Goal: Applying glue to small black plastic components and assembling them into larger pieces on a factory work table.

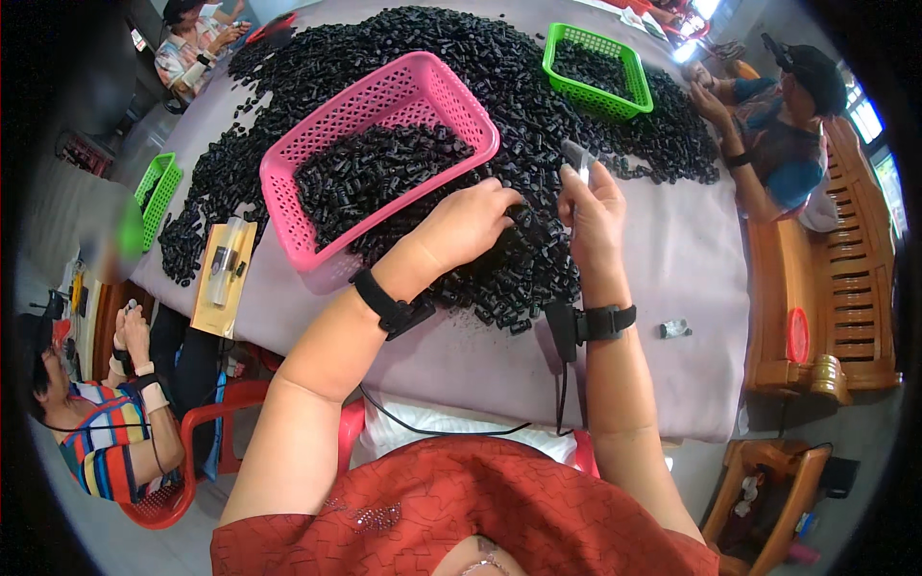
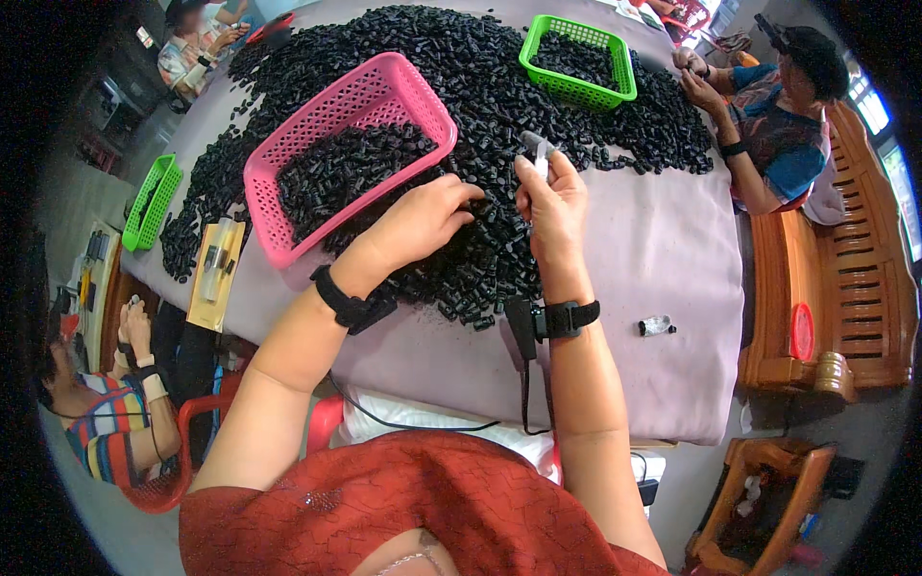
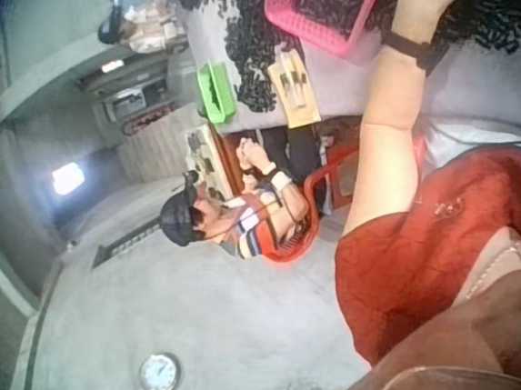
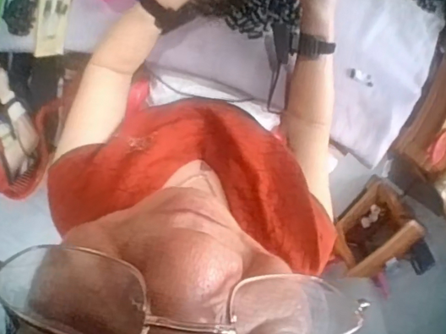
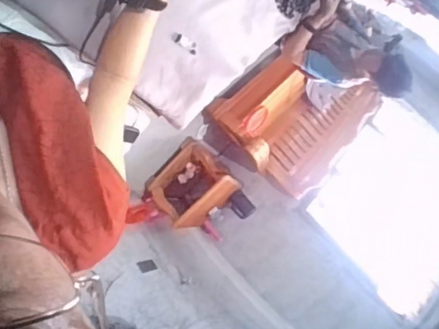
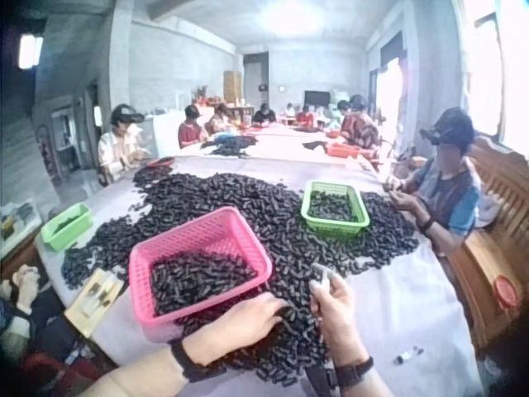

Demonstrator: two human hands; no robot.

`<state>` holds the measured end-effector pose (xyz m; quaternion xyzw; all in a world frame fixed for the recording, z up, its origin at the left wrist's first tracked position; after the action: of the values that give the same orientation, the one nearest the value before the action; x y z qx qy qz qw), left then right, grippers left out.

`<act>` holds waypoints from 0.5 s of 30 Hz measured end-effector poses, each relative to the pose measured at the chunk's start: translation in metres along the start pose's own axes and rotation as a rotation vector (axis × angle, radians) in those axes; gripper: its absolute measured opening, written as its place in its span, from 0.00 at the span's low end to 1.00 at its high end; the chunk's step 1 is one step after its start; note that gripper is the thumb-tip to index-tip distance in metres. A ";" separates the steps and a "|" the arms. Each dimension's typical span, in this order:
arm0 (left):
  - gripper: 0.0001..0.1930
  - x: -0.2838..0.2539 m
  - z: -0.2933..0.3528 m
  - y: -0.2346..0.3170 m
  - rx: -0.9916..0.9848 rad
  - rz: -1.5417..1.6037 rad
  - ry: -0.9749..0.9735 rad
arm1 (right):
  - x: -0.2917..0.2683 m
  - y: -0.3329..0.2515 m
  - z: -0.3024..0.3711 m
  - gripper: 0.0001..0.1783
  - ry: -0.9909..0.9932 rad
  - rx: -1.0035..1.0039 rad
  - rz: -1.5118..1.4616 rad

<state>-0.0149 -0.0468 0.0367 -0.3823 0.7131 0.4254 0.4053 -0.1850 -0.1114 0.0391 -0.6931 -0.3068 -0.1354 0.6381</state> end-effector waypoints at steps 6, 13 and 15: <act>0.15 0.005 -0.001 -0.014 -0.025 -0.068 0.033 | 0.019 -0.013 0.012 0.17 -0.075 -0.012 0.039; 0.14 0.007 0.000 -0.017 -0.111 -0.134 -0.058 | 0.056 -0.040 0.046 0.15 -0.231 -0.044 0.190; 0.13 0.011 -0.003 -0.015 -0.100 -0.145 -0.059 | 0.067 -0.063 0.066 0.17 -0.285 -0.028 0.149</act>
<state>-0.0063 -0.0571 0.0232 -0.4401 0.6492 0.4412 0.4362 -0.1840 -0.0309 0.1188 -0.7350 -0.3400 0.0078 0.5865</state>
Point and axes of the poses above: each hand's wrist, its own z-axis away from the middle knuckle, its own x-axis out of the palm, y = z × x, the point moved 1 cm from there along -z, towards the middle knuckle, and after that the axes turned 11 degrees about -z, right-handed, at the moved point
